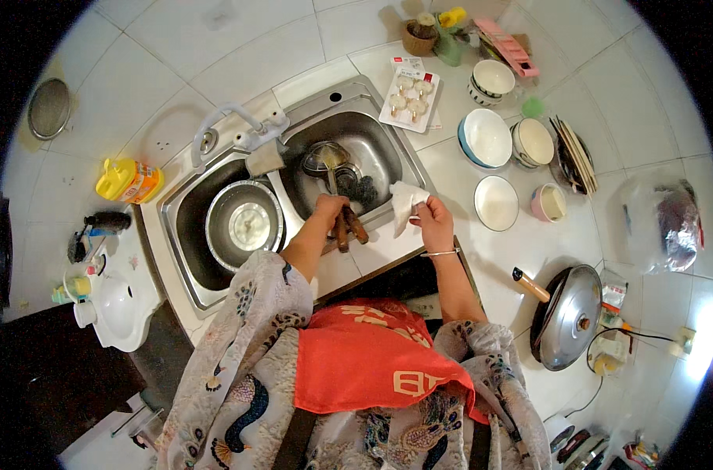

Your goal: The person stirs food in a wok on a portable gas stove, then wipes the kitchen counter with a cloth. They wash utensils in the sink, wipe the sink area, and replace a light bulb. Finally, they pour water from a pot into the wok and continue stirring.

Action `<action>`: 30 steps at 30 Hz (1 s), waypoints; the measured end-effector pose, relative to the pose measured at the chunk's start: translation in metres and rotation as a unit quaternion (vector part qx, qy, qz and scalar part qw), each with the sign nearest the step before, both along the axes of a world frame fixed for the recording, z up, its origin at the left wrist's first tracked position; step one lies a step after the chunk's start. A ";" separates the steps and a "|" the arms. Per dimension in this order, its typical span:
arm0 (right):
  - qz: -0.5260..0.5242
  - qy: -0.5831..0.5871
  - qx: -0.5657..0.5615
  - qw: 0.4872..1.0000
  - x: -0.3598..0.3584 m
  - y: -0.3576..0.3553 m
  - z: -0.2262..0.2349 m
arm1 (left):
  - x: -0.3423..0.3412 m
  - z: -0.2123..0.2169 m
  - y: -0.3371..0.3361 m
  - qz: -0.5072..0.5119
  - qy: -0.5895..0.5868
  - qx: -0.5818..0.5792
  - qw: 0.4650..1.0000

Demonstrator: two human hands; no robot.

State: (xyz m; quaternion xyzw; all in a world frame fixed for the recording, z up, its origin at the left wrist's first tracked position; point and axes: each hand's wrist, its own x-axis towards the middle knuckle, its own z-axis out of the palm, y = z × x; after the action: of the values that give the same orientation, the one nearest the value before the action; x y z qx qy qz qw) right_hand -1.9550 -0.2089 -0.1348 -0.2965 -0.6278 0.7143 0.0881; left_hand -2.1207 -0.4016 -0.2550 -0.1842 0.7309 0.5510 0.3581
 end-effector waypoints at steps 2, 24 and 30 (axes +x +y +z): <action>-0.018 -0.017 0.008 1.000 -0.002 0.004 0.002 | 0.000 0.018 -0.011 -0.005 -0.041 0.003 0.999; 0.078 0.019 0.530 0.844 -0.046 0.048 0.010 | 0.030 0.130 -0.063 -0.016 -0.136 0.413 0.900; 0.339 -0.159 0.586 0.719 -0.070 0.049 -0.037 | 0.055 0.142 -0.090 -0.143 0.094 0.126 0.977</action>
State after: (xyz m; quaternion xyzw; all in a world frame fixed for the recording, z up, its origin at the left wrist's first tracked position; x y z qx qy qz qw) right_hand -2.0254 -0.1603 -0.1722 -0.0623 -0.9842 0.1285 -0.1048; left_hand -2.0662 -0.4914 -0.1128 0.0216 0.7047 0.5964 0.3838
